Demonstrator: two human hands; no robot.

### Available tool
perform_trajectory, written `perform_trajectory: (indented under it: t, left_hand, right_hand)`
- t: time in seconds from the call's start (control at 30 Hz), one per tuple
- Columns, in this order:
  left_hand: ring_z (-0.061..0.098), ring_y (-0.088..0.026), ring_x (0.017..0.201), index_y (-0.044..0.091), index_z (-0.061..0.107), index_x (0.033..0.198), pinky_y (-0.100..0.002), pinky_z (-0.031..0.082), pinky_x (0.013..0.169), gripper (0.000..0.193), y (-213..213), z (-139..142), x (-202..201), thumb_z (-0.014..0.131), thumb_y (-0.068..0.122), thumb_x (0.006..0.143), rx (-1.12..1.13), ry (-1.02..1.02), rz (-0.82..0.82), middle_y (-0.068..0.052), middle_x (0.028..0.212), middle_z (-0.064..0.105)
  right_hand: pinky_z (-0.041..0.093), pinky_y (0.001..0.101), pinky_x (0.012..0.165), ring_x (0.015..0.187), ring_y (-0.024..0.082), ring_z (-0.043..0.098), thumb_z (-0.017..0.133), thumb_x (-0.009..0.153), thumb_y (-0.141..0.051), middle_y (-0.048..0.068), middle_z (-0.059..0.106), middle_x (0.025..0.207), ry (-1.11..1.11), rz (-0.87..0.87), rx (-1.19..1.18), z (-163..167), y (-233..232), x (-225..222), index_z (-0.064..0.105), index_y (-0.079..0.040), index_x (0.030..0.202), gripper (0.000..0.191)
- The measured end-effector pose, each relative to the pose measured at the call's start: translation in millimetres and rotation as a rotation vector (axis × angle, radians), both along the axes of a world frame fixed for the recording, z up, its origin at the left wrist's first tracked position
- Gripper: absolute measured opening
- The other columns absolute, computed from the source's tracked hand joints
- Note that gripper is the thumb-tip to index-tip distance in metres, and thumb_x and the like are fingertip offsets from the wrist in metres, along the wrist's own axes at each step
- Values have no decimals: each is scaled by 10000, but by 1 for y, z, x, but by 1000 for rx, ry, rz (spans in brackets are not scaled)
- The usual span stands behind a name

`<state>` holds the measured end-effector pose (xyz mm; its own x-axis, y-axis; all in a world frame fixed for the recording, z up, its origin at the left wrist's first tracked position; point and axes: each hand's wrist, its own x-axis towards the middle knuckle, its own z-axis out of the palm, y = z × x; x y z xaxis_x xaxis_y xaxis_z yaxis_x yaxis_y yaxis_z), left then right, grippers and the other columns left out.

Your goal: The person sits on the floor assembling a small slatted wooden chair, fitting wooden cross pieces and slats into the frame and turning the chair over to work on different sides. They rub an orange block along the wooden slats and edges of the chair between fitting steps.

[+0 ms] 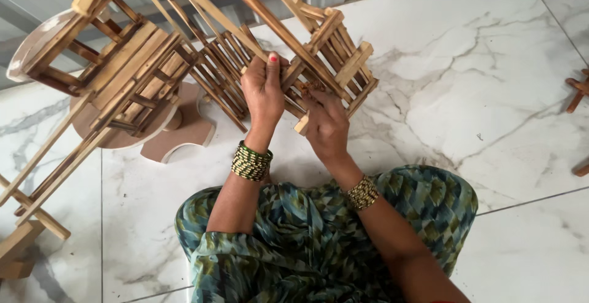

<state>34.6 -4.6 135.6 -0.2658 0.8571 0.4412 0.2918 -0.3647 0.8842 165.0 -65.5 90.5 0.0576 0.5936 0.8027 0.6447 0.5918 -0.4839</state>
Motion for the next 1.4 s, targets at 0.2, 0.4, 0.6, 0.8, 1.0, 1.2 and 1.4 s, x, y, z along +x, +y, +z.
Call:
perform_trajectory:
  t: [0.2,0.4,0.6,0.8,1.0,1.2,1.4]
  left_hand:
    - [537,-79,654,7,690,904,-275,454,588,373,1,-2,4,550,290,1103,54,-102,-125,-19,714,641]
    - [537,-114,503,10,662,855,-302,452,451,352,4,6,-1,541,278,1048,-124,-297,-189,-14,612,602]
    - [532,-95,588,13,716,875,-299,444,544,373,-2,0,13,568,286,1083,25,-39,-80,-37,661,632]
    - [564,-112,592,17,703,891,-323,480,561,352,-5,-1,10,577,290,1074,10,-20,-55,-46,665,652]
    - [550,-129,535,8,701,868,-327,442,520,352,-10,3,-3,582,282,1055,-54,94,-33,-67,613,622]
    - [573,-131,549,-5,699,839,-324,457,523,380,-7,3,-18,600,288,1061,-9,164,-204,-66,652,642]
    - [542,-118,544,2,699,835,-310,446,496,372,7,9,-34,583,282,1051,-99,85,-270,-49,668,633]
  right_hand:
    - [582,376,897,1101,290,678,640,895,131,132,668,1199,124,57,64,19,-3,-17,726,-5,1119,276]
    - [549,424,872,1014,305,654,682,808,79,98,672,1076,-125,20,-54,32,-23,-7,716,-30,987,212]
    - [566,372,795,1006,285,689,656,898,103,80,691,1083,86,43,-85,37,-12,0,706,-39,993,178]
    - [555,401,809,976,298,679,682,878,99,104,687,1084,5,97,93,35,-5,-8,689,-13,1004,168]
    - [625,310,807,966,184,722,638,936,66,60,701,1127,401,190,38,36,7,16,655,-20,1146,227]
    - [640,271,865,1016,162,736,656,1005,68,56,721,1145,338,310,-47,35,33,34,709,-79,1120,194]
    - [600,326,851,996,237,729,673,907,99,88,724,1082,3,98,-64,17,8,40,703,-52,1039,203]
